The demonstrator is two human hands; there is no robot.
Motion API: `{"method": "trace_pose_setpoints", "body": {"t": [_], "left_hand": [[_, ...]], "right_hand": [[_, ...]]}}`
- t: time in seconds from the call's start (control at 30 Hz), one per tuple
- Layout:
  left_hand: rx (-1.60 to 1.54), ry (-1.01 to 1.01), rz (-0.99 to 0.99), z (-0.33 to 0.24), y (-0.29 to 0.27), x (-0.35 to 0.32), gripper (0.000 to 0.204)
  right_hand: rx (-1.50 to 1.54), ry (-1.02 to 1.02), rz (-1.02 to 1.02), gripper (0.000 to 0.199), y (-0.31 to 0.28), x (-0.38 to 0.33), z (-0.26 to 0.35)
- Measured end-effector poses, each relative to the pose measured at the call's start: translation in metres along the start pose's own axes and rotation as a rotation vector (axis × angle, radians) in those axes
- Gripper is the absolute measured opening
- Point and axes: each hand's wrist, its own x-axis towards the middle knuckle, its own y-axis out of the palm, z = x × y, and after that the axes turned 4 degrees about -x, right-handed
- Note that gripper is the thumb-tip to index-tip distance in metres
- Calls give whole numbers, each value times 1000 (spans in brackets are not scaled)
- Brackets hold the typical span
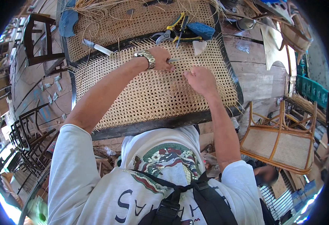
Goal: Weaving rattan strips onto a chair seat frame to repair or create a seat.
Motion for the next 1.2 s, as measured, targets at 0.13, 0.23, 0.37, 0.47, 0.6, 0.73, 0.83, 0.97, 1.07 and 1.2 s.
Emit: {"method": "trace_pose_setpoints", "body": {"t": [0.13, 0.23, 0.37, 0.47, 0.6, 0.73, 0.83, 0.97, 1.07, 1.2], "left_hand": [[-136, -49, 36, -3, 7, 2, 71], [-242, -10, -136, 6, 23, -2, 71], [-196, 9, -151, 14, 21, -2, 66], [-218, -72, -66, 31, -4, -8, 60], [-36, -27, -176, 38, -4, -5, 57], [31, -221, -165, 40, -29, -15, 52], [95, -183, -85, 10, -46, -32, 40], [139, 164, -186, -13, -11, -26, 25], [158, 111, -156, -20, -1, -15, 28], [147, -67, -12, -32, -6, -3, 41]], "right_hand": [[95, -45, -14, 37, -2, -8, -11], [210, -31, -18, 39, -2, -10, -15], [272, -20, 83, 48, -6, -6, -11], [131, -66, 47, 51, -13, -8, -3], [127, -51, -48, 50, -6, -18, 4], [199, -105, -173, 42, 6, -27, -7], [214, -197, -290, 30, 16, -30, -13], [110, -191, -463, 15, 27, -27, -9], [144, -241, -537, 15, 31, -25, -12], [132, -194, -444, 14, 33, -24, -9]]}}
